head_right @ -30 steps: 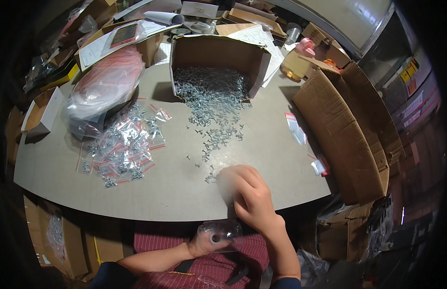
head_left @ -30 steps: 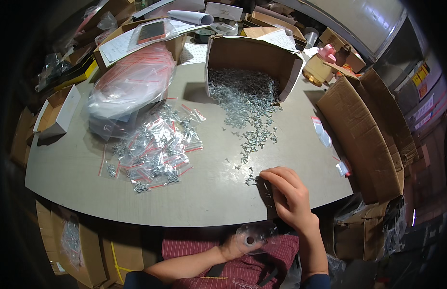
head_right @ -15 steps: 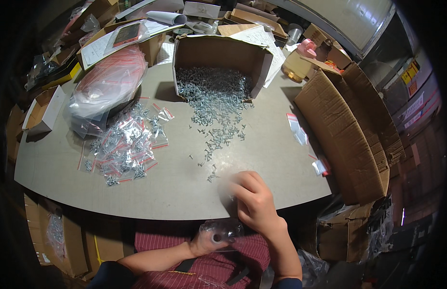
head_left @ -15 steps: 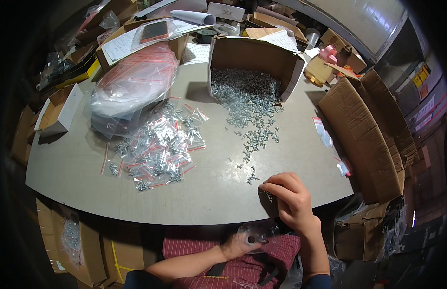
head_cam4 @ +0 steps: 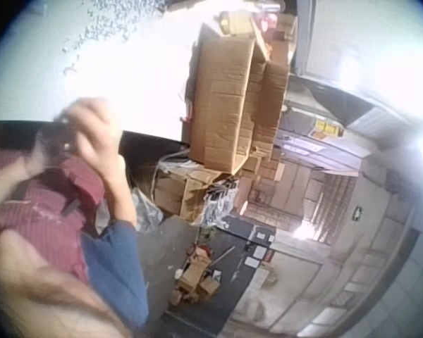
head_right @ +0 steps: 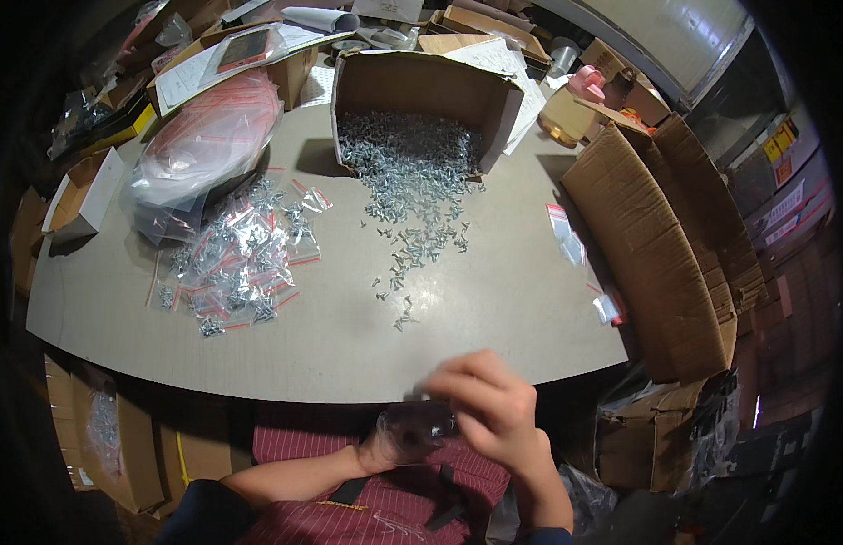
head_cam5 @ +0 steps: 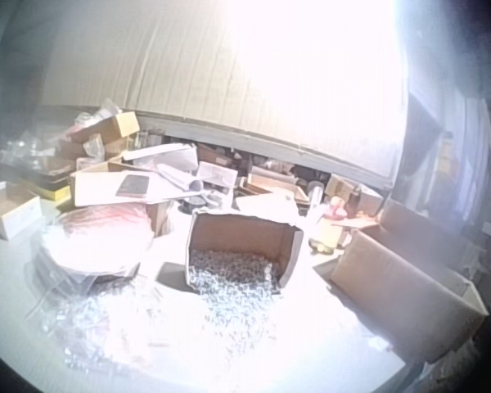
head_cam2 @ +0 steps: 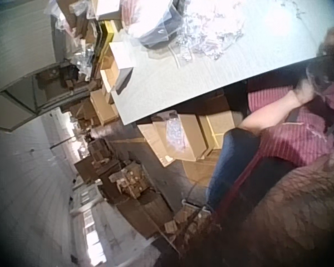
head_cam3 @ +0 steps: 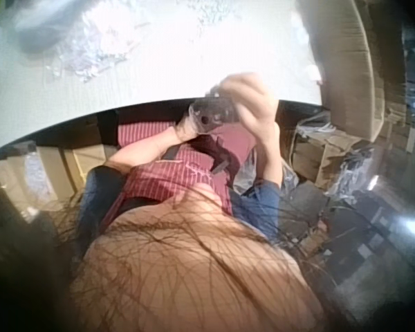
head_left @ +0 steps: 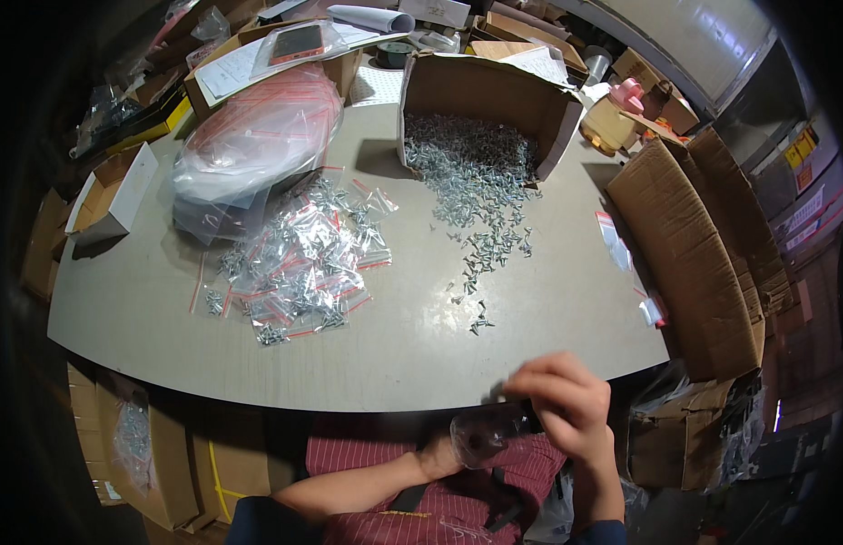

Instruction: The person picks up small metal screws from a table and places them into a clear plastic bag held in their left hand. After filling the bag, they seal it and place it on the table among other filled bags. The person repeats this process of filling and sealing bags with screws.

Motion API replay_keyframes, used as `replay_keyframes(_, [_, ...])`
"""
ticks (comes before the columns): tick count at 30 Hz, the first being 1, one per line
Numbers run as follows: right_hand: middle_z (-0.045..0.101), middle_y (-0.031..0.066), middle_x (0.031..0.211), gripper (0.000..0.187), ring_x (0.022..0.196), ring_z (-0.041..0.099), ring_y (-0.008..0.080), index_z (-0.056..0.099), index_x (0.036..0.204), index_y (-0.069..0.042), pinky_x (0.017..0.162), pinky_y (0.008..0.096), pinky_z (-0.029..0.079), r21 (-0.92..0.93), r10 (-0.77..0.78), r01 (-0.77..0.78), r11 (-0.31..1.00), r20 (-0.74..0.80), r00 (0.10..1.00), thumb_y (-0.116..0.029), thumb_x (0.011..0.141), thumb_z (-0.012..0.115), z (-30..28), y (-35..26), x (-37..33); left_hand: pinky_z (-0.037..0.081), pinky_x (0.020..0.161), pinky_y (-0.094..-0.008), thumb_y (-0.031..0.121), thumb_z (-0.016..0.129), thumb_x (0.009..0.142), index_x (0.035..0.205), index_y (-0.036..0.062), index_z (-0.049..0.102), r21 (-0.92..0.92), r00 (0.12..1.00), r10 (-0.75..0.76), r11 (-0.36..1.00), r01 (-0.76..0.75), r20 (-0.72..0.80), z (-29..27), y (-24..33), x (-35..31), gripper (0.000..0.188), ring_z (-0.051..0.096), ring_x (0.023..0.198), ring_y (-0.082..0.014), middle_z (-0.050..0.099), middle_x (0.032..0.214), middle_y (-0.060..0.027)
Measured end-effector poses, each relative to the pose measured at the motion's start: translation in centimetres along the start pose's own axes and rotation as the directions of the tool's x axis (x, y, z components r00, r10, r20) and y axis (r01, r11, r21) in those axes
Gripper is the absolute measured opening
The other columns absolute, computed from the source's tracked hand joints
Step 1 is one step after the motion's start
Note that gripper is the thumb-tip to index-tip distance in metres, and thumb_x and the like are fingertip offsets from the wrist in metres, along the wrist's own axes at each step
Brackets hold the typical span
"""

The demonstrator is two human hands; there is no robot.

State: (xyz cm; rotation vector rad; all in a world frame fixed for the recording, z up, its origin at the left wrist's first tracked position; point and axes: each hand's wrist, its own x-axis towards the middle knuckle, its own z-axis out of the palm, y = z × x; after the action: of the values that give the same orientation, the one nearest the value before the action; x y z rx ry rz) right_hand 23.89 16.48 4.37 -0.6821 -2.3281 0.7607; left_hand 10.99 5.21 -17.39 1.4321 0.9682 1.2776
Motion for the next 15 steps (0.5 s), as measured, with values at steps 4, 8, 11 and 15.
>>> replay_keyframes(4, [0.072,0.0146,0.109,0.031,0.097,0.07,0.0283,0.077,0.113,0.0,0.083,0.0348,0.056,-0.16,-0.055,0.036,0.986,-0.118,0.992,0.013,0.086,0.069,2.3,2.5,2.4,0.056,0.094,-0.043,0.013,0.083,0.09,0.124,0.0088,0.072,-0.067,0.999,0.023,0.997,-0.025,-0.036,-0.5,2.1,1.2,0.036,0.07,0.109,-0.0323,0.074,0.121,-0.0119])
replay_keyframes(8, [0.07,0.0127,0.102,0.031,0.094,0.066,0.0293,0.077,0.113,-0.002,0.081,0.0374,0.054,-0.22,-0.091,0.058,0.974,-0.143,0.985,0.01,0.085,0.072,3.6,2.4,3.7,0.056,0.094,-0.0457,0.019,0.086,0.089,0.126,0.0134,0.069,0.061,0.993,0.103,0.993,-0.1,-0.049,-0.3,1.3,0.8,0.041,0.069,0.113,-0.0328,0.072,0.125,-0.0102])
replay_keyframes(11, [0.067,0.0111,0.097,0.029,0.09,0.063,0.0289,0.077,0.111,-0.003,0.079,0.0384,0.052,-0.266,-0.086,0.04,0.963,-0.164,0.983,0.008,0.084,0.076,4.2,1.9,3.9,0.056,0.093,-0.046,0.023,0.087,0.088,0.125,0.0146,0.068,0.063,0.995,0.102,0.993,-0.101,-0.017,-0.5,1.4,0.9,0.043,0.069,0.113,-0.0334,0.071,0.124,-0.0092])
replay_keyframes(15, [0.065,0.0095,0.092,0.029,0.086,0.06,0.0282,0.078,0.109,-0.004,0.076,0.038,0.05,-0.29,-0.105,0.054,0.956,-0.162,0.981,0.007,0.082,0.079,4.8,2.2,4.1,0.056,0.093,-0.0455,0.024,0.088,0.088,0.124,0.0154,0.069,0.109,0.99,0.139,0.985,-0.136,-0.018,-0.3,0.8,0.5,0.042,0.069,0.111,-0.034,0.072,0.122,-0.0089])
